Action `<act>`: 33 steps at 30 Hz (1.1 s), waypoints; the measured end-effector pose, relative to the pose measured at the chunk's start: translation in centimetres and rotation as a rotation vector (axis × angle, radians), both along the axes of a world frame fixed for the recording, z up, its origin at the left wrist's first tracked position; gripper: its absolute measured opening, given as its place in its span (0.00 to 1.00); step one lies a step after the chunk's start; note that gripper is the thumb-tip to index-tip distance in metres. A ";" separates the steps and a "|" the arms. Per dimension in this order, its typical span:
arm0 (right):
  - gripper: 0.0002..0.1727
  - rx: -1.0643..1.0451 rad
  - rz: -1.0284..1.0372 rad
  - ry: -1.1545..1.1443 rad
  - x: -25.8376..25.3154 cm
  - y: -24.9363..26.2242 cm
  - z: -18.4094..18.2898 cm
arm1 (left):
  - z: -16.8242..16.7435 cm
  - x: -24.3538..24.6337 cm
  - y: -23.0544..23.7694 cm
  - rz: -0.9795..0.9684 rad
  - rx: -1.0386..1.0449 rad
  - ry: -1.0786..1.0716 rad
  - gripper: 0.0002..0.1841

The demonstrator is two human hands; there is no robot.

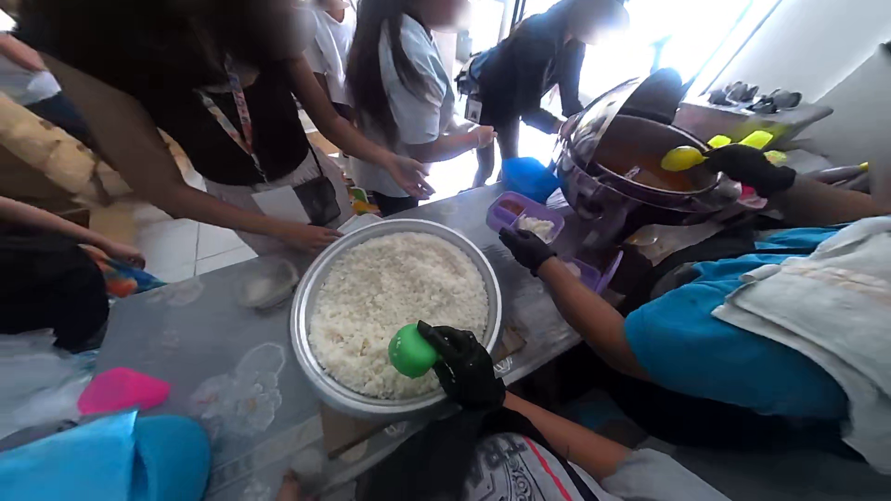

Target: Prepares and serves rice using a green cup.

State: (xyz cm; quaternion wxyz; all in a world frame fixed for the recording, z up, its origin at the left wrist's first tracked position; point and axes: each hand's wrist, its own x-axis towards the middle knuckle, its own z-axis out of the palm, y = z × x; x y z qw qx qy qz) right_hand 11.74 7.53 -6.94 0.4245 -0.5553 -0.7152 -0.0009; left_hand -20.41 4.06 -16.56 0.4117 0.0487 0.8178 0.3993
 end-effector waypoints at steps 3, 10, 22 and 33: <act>0.33 -0.002 -0.005 -0.001 0.0 0.1 0.1 | -0.6 -0.1 0.0 0.027 0.023 -0.016 0.30; 0.31 -0.010 0.001 0.003 0.0 0.2 0.3 | -0.7 0.1 0.5 0.095 0.024 -0.017 0.31; 0.36 0.043 -0.004 0.177 2.2 1.6 4.5 | -0.6 -0.2 0.4 0.012 0.064 -0.035 0.31; 0.38 -0.175 0.057 0.338 1.2 0.7 4.9 | -1.5 -0.3 0.2 0.101 0.067 -0.037 0.33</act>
